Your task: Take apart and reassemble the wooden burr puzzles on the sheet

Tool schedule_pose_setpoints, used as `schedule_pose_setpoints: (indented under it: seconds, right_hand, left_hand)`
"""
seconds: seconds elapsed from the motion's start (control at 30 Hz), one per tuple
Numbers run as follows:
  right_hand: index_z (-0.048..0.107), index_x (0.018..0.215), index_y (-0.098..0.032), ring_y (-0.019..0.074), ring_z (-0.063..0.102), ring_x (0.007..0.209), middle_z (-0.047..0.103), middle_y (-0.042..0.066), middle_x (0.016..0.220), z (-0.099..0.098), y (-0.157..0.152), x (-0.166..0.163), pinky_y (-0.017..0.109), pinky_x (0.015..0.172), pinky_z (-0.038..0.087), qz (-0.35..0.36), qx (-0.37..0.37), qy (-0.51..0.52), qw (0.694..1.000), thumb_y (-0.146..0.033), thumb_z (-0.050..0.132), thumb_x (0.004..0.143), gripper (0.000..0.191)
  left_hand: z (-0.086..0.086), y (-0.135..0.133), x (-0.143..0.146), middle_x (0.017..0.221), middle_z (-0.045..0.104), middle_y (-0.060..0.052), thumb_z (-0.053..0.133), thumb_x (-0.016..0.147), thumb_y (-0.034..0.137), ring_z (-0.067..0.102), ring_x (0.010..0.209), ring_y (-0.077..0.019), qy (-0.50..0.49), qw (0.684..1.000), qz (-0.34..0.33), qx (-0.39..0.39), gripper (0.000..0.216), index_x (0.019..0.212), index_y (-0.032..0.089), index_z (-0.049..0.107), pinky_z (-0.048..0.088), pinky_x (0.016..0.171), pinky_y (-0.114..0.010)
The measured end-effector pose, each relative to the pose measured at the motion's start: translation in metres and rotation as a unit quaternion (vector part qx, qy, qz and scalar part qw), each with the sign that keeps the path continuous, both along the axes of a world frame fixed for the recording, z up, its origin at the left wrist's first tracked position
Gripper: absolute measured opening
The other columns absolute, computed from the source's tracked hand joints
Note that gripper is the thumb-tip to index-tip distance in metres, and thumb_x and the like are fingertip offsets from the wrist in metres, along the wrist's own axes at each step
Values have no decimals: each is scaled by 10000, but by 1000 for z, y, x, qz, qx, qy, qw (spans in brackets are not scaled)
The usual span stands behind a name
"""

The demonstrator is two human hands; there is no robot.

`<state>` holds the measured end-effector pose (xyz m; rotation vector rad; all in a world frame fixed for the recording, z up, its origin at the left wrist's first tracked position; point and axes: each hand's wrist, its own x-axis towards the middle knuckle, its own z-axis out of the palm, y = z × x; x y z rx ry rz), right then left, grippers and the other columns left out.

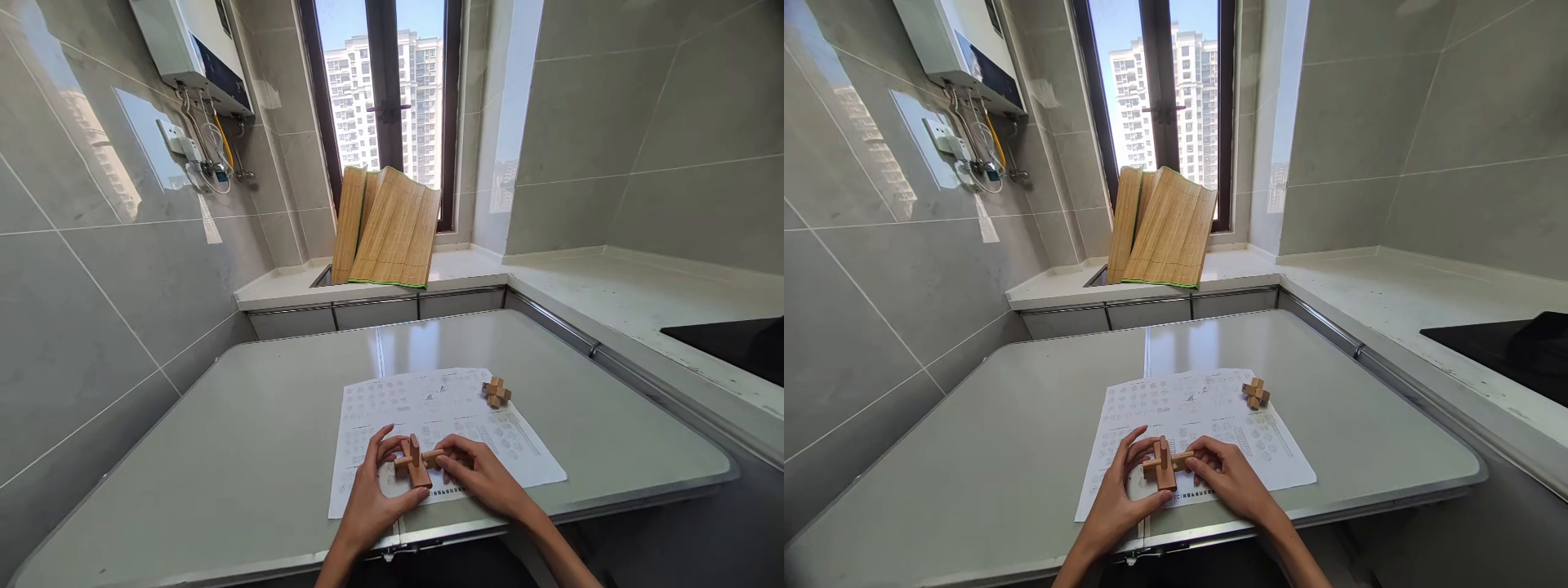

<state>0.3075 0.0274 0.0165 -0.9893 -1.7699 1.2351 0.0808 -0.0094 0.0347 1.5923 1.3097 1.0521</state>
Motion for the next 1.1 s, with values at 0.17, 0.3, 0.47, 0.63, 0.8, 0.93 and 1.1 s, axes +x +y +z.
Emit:
schedule_pose_setpoints:
  seconds: [0.17,0.3,0.47,0.63,0.8,0.93,1.1]
  right_hand:
    - [696,1004,-192,195,647,707,701,8,735,1,0,0,288,670,436,-1,-2,5,1000,-558,589,944,386]
    - [702,993,-194,207,656,722,709,17,741,-1,1,-1,299,688,452,-2,-3,8,1000,-580,594,933,406]
    - [702,989,-201,209,660,730,725,29,811,-7,3,-2,308,702,473,-5,-14,22,1000,-583,606,924,399]
    - [695,981,-207,206,657,731,727,32,840,-6,2,-2,312,709,479,-4,-18,28,999,-577,597,932,386]
    - [697,974,-206,207,651,729,718,22,796,0,0,-1,311,706,471,-11,-23,19,999,-581,590,935,392]
    - [700,980,-204,213,657,742,716,22,792,0,1,-1,311,714,476,-13,-21,21,999,-599,587,928,414]
    - [700,978,-210,213,668,730,713,18,788,0,1,-1,310,704,483,-9,-23,25,999,-597,589,926,406]
  left_hand:
    - [0,6,0,1405,602,-93,834,694,269,586,1276,-309,-9,1000,-5,17,854,1434,314,411,417,1132,-498]
    - [12,13,2,1434,571,-109,836,730,324,553,1316,-296,-41,999,-20,29,839,1441,292,393,398,1156,-482]
    - [23,37,-3,1446,547,-124,775,791,408,520,1354,-294,-92,990,47,92,734,1411,268,407,423,1136,-458]
    - [6,67,-37,1434,542,-127,767,742,515,512,1333,-331,126,967,195,102,820,1418,233,400,424,1102,-499]
    - [-17,85,-70,1449,530,-142,687,749,551,429,1371,-392,259,938,217,77,814,1420,180,415,402,1085,-518]
    - [-24,93,-78,1416,565,-153,669,732,585,399,1366,-441,291,923,242,75,844,1413,150,428,337,1103,-572]
    - [-28,97,-77,1379,590,-159,648,745,605,402,1349,-440,318,908,259,84,813,1387,144,457,313,1109,-575]
